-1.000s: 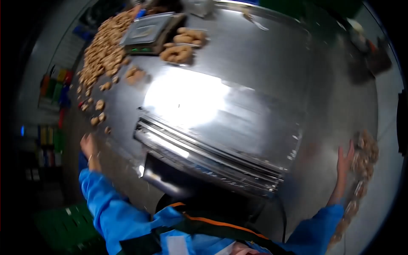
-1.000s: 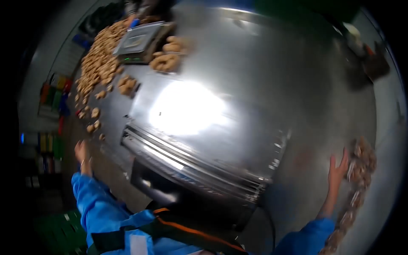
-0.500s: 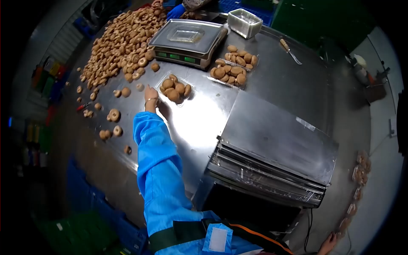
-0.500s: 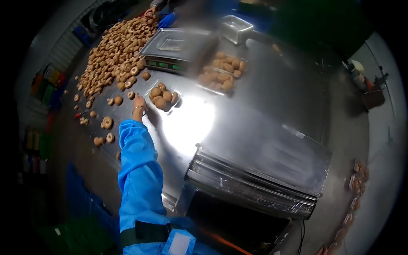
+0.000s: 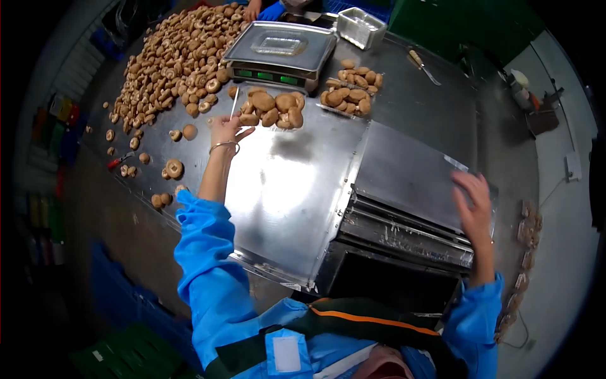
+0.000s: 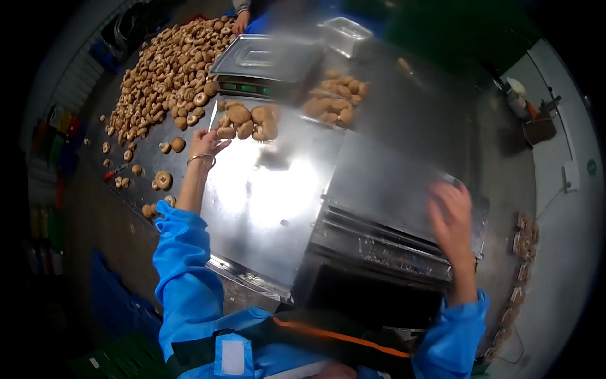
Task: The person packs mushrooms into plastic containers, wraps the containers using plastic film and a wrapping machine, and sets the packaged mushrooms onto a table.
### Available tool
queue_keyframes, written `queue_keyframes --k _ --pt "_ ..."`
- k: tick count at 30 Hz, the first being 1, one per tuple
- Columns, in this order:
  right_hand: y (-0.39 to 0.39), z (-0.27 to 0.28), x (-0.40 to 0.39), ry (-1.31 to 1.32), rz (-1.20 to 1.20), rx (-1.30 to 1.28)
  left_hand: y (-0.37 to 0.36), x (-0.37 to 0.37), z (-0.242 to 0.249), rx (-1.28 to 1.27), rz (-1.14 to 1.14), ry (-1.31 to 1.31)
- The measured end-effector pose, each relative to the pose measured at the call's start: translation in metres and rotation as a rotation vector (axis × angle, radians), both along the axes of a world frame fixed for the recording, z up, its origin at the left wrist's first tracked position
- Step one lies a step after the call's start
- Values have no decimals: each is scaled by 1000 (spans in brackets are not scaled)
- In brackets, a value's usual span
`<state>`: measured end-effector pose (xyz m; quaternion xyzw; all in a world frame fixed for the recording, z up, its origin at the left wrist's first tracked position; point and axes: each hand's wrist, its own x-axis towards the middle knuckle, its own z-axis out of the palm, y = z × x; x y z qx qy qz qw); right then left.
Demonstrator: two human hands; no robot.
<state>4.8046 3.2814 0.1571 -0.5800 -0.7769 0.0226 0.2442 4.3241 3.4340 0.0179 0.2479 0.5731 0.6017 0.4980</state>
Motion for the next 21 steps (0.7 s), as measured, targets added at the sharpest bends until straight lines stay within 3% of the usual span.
queue_keyframes --k 3,5,10,12,14,16,19,20,21 --pt "32 14 -61 115 347 21 -24 55 68 66 -78 34" --pt "42 13 -80 127 425 47 -42 105 87 99 -167 -2" --pt "41 -38 -20 54 322 78 -83 250 60 30 -422 -260" --pt "12 -43 16 -31 262 17 -102 304 47 -38 -525 -231" --pt "-20 -37 45 -120 214 -97 -114 334 23 79 -720 32" --pt "-35 -49 69 -193 189 -83 -120 345 7 293 -893 546" --pt "-42 -51 87 -342 200 59 -125 357 13 246 -948 641" --pt "-47 -47 93 -252 132 106 -121 355 -1 277 -962 577" --pt "-56 -41 102 -157 61 147 -138 350 17 305 -879 769"
